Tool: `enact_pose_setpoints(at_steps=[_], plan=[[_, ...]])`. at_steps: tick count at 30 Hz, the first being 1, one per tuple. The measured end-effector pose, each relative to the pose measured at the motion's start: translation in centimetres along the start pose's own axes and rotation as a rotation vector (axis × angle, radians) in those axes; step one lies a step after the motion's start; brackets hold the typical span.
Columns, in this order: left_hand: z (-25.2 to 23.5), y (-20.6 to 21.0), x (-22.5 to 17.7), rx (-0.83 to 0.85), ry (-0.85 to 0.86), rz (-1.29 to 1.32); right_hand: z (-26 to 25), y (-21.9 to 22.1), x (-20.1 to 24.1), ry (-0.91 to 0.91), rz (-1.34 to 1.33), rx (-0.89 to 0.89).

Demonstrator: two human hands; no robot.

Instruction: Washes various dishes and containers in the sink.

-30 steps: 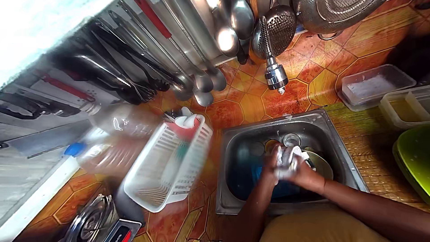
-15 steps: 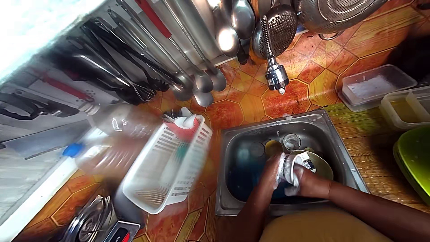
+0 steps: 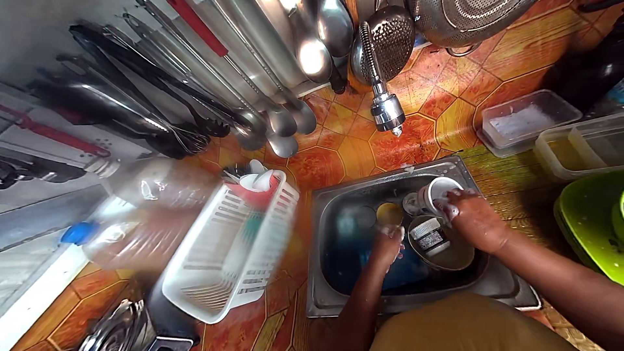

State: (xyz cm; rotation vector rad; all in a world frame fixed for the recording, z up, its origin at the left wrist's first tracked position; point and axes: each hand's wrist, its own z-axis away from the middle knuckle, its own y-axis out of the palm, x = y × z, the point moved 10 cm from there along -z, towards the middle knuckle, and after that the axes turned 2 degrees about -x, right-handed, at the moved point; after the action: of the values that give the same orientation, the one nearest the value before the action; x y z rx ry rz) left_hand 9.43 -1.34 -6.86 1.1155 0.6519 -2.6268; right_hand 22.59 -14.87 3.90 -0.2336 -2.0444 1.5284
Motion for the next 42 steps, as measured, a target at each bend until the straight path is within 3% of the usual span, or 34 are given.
enact_pose_setpoints(at_steps=[4, 6, 10, 14, 19, 22, 25, 28, 32, 35, 37, 39, 42], plan=[[-0.9, 1.6, 1.3, 0.072, -0.04, -0.357, -0.4, 3.2, -2.0, 0.112, 0.22, 0.497], [-1.0, 2.5, 1.0, 0.082, 0.002, -0.546, -0.4, 5.7, -2.4, 0.072, 0.262, 0.598], [0.0, 4.5, -1.7, 0.035, 0.185, -0.869, -0.9, 10.7, -3.3, 0.003, 0.267, 0.631], [-0.4, 6.3, -3.1, 0.039, 0.325, -0.859, -1.8, 12.0, -4.1, 0.008, 0.273, 0.638], [-2.2, 6.4, -2.4, 0.059, 0.251, -0.723, -2.8, 7.7, -4.5, 0.126, 0.155, 0.604], [-2.2, 6.7, -3.0, 0.082, 0.266, -0.785, -3.3, 4.0, -5.4, 0.163, 0.019, 0.385], [-1.6, 8.0, -3.5, 0.141, 0.408, -0.879, -2.9, 0.6, -6.4, 0.143, -0.278, 0.066], [-0.9, 9.6, -3.4, 0.227, 0.535, -0.929, -1.4, -0.1, -7.5, 0.254, -0.736, -0.049], [-0.4, 10.4, -3.0, 0.313, 0.464, -0.86, 0.9, 2.3, -7.6, 0.497, -1.484, -0.157], [0.1, 8.8, -3.6, 0.29, 0.406, -0.554, 1.5, 2.9, -6.1, 0.496, -1.899, -0.183], [0.5, 6.6, -4.5, 0.215, 0.392, -0.314, 2.2, 1.9, -5.7, 0.44, -1.764, -0.281], [1.1, 4.5, -5.5, 0.121, 0.387, -0.114, 2.9, 0.3, -4.2, 0.222, -1.332, -0.354], [2.0, 2.5, -6.9, 0.015, 0.444, 0.092, 4.1, 0.3, 1.6, -0.125, -0.656, -0.433]])
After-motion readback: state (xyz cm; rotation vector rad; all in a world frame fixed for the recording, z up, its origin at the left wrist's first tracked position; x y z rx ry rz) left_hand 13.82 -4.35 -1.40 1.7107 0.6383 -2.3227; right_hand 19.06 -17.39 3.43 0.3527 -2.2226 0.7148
